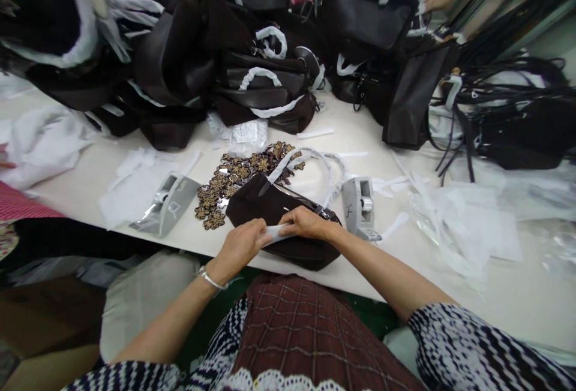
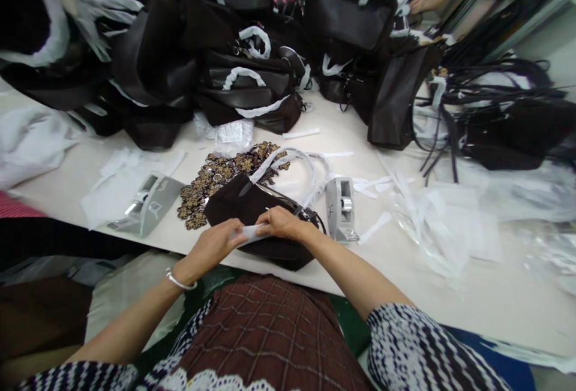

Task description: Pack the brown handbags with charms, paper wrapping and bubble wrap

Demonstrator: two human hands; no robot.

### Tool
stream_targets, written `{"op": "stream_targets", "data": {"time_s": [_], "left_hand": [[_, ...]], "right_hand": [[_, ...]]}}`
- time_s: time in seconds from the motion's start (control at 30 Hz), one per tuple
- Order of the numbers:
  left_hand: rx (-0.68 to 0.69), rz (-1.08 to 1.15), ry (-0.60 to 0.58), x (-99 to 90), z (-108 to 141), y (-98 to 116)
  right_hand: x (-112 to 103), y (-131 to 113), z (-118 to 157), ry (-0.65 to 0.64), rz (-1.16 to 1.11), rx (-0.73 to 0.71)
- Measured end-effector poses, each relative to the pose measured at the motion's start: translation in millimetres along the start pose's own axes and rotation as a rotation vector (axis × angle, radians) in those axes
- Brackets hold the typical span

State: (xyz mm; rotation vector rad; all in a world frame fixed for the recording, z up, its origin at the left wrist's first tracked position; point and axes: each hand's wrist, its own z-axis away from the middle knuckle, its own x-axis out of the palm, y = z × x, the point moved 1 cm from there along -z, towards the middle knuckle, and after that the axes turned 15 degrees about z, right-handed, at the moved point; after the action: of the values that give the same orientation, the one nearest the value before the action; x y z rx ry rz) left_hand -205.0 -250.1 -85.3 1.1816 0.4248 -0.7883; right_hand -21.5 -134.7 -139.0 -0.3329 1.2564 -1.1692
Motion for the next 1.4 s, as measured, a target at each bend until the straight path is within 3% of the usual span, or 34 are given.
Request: {"op": "stream_targets", "data": {"time_s": [0.2,0.47,0.67,0.77,0.87,0.93,1.0,1.07,1.13,1.27,1.4], "left_hand": [[-0.054,-0.038,0.062,13.5,-6,-17],[0.036,-0.092,-0.088,7.0,-11,-7],[-0.129,0.212,-0.124,15.9,-23,-10],[-0.165,0.449,-0.14,21.3,-25,-15],[-0.191,0.531,-0.118,22.3,-24,-15],[-0.194,0.537,-0.102,21.7,-24,-14],[-0.191,0.537,-0.097,21.3,-24,-14],[-0.181,0.536,-0.101,21.8,-24,-15],[-0.168,0.535,-0.107,22.9,-25,-17],[-0.188,0.53,-0.138,25.5,-28,-20],[-0.235,0.575,-0.177,27.8,-28,-21]], "right_hand": [[2,2,0,-0.01,-0.04,0.003],[-2,-3,6,-0.022,0.019,-0.02],[0,-9,6,0.011,0.05,-0.014],[-12,-15,25,0.23,0.024,-0.058],[-28,0,79,0.645,-0.076,0.149],[-32,26,129,0.913,-0.144,0.445],[-26,56,176,1.09,-0.173,0.753],[-14,83,207,1.101,-0.246,0.955],[0,102,218,1.033,-0.346,0.996],[16,115,196,0.95,-0.514,0.902],[15,118,175,1.018,-0.578,0.898]]}}
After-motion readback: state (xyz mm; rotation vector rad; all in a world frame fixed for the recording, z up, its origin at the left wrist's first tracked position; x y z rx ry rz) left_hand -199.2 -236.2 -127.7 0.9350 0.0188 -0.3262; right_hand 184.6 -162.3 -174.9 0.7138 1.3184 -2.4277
